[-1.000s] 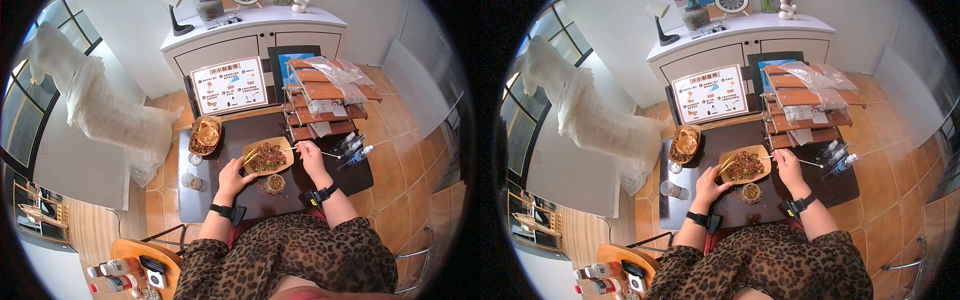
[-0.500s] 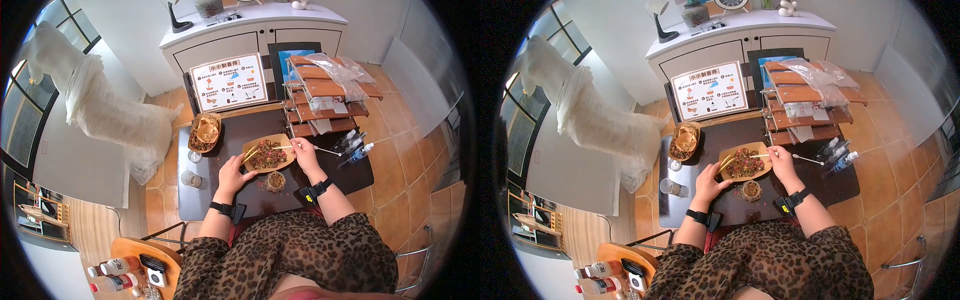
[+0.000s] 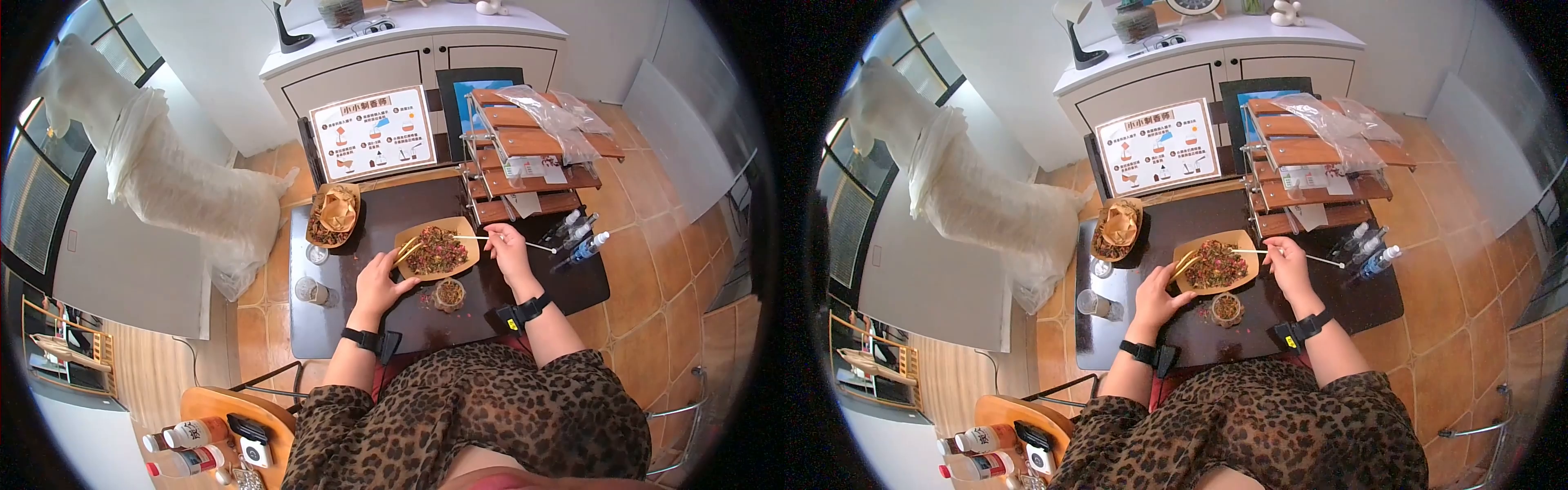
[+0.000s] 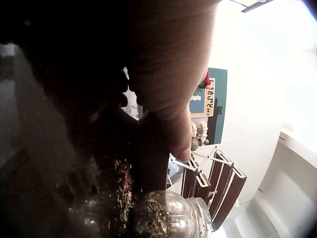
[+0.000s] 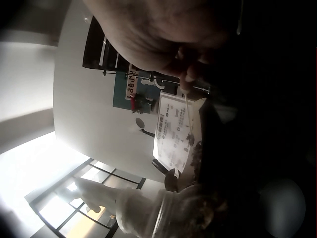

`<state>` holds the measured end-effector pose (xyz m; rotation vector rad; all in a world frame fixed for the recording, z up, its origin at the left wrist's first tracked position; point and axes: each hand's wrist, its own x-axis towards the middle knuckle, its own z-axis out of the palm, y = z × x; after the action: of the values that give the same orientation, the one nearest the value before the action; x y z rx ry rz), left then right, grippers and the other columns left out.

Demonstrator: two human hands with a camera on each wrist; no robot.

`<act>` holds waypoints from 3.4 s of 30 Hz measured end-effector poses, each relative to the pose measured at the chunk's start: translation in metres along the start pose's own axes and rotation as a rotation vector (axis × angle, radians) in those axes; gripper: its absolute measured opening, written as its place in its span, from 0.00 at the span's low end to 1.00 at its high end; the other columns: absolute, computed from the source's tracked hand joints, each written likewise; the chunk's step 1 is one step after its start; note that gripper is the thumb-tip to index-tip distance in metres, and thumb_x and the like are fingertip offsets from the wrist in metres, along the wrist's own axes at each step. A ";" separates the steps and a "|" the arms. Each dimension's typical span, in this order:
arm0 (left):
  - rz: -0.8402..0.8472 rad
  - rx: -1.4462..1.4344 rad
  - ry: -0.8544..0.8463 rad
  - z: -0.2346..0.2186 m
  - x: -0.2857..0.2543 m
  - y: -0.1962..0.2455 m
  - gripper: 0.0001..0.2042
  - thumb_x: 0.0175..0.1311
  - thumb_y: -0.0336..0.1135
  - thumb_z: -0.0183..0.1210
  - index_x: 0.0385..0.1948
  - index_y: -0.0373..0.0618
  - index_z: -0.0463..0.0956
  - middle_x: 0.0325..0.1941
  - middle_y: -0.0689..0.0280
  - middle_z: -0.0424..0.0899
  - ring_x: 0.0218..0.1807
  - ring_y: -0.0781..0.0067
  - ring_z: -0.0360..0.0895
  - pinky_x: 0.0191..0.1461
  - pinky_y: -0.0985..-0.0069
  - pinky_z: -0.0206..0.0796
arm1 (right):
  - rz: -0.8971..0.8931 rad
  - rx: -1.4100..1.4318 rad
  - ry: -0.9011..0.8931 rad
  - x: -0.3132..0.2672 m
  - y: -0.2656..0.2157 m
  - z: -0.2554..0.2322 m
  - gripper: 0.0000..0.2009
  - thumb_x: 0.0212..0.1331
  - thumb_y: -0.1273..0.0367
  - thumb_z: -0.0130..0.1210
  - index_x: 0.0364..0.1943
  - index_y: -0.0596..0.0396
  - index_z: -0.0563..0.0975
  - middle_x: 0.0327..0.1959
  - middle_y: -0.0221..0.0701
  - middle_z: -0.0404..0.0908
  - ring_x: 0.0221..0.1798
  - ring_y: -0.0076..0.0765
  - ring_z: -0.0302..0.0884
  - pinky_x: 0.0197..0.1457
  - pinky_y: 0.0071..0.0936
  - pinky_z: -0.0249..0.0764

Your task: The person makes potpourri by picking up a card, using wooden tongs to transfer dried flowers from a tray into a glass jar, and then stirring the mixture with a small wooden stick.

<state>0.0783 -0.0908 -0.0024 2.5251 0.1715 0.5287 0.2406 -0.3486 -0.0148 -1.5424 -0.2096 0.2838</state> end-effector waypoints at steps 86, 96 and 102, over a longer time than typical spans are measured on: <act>0.010 -0.008 0.013 0.000 0.000 0.000 0.33 0.47 0.50 0.75 0.56 0.45 0.77 0.39 0.62 0.79 0.40 0.56 0.80 0.43 0.65 0.73 | 0.254 -0.011 -0.060 -0.006 0.003 -0.002 0.16 0.72 0.62 0.53 0.25 0.54 0.77 0.18 0.21 0.71 0.21 0.18 0.66 0.26 0.20 0.64; 0.018 -0.004 0.022 0.002 0.000 -0.001 0.33 0.48 0.53 0.73 0.55 0.44 0.77 0.36 0.61 0.79 0.39 0.57 0.80 0.42 0.65 0.73 | 0.226 0.037 -0.033 -0.010 -0.012 -0.009 0.16 0.72 0.62 0.53 0.25 0.54 0.77 0.17 0.22 0.71 0.20 0.18 0.66 0.25 0.19 0.62; -0.008 -0.019 0.003 0.000 0.000 0.002 0.32 0.48 0.49 0.74 0.56 0.44 0.77 0.39 0.61 0.79 0.41 0.56 0.80 0.44 0.65 0.73 | 0.212 0.058 -0.028 -0.013 -0.024 -0.012 0.16 0.72 0.62 0.53 0.25 0.53 0.77 0.17 0.21 0.71 0.20 0.17 0.66 0.25 0.18 0.62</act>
<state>0.0781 -0.0925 -0.0008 2.5043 0.1772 0.5280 0.2328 -0.3641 0.0098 -1.5056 -0.0590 0.4752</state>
